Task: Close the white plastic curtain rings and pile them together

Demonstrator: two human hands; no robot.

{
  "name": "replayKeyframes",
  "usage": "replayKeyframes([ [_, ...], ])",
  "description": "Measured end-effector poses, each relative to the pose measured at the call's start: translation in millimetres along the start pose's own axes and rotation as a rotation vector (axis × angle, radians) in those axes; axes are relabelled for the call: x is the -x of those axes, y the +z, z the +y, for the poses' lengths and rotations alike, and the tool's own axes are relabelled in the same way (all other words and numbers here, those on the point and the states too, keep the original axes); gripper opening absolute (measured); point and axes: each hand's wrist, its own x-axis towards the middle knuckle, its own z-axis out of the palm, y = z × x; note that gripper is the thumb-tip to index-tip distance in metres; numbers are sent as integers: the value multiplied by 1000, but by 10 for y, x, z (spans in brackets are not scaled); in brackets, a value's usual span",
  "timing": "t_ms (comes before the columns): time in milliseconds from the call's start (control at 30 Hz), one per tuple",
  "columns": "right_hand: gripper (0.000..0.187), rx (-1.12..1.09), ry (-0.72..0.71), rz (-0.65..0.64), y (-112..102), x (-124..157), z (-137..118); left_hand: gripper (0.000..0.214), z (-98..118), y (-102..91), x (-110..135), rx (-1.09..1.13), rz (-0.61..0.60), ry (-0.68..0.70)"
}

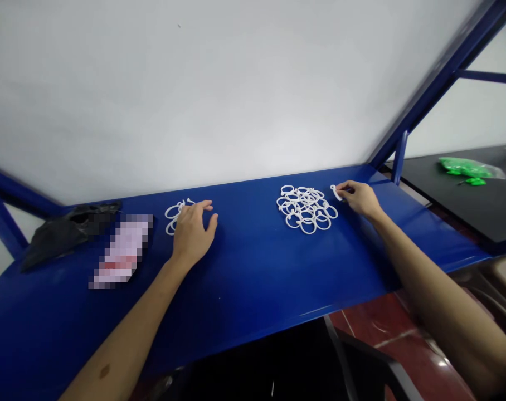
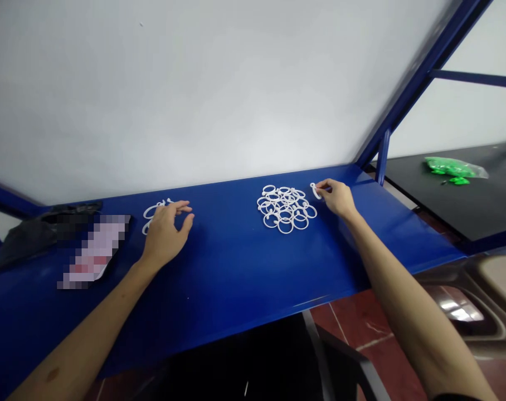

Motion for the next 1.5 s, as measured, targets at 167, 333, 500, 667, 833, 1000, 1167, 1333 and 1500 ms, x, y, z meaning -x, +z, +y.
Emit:
replayKeyframes([
  [167,23,-55,-76,-109,104,-49,223,38,-129,44,-11,-181,-17,-38],
  [333,23,-68,-85,-111,127,26,50,45,-128,25,-2,-255,-2,-85],
  [500,27,-54,-76,-45,112,74,12,51,-220,33,15,-341,-40,-97],
  [667,31,-67,-15,32,98,108,42,39,-283,36,23,-359,-99,-45],
  [833,29,-12,-116,275,37,170,-118,26,-75,-51,-24,-190,-126,-25],
  [1000,26,-70,-411,77,300,437,-747,16,254,-75,4,130,-202,28],
  [1167,44,-380,-537,-409,892,940,-1618,10,457,-68,154,650,-233,-122],
  [1333,42,-755,-246,-532,1155,1217,-1956,16,463,-42,212,1025,-251,-279],
  [1500,20,-869,-131,-562,1125,1251,-1893,17,466,39,222,989,-236,-301],
])
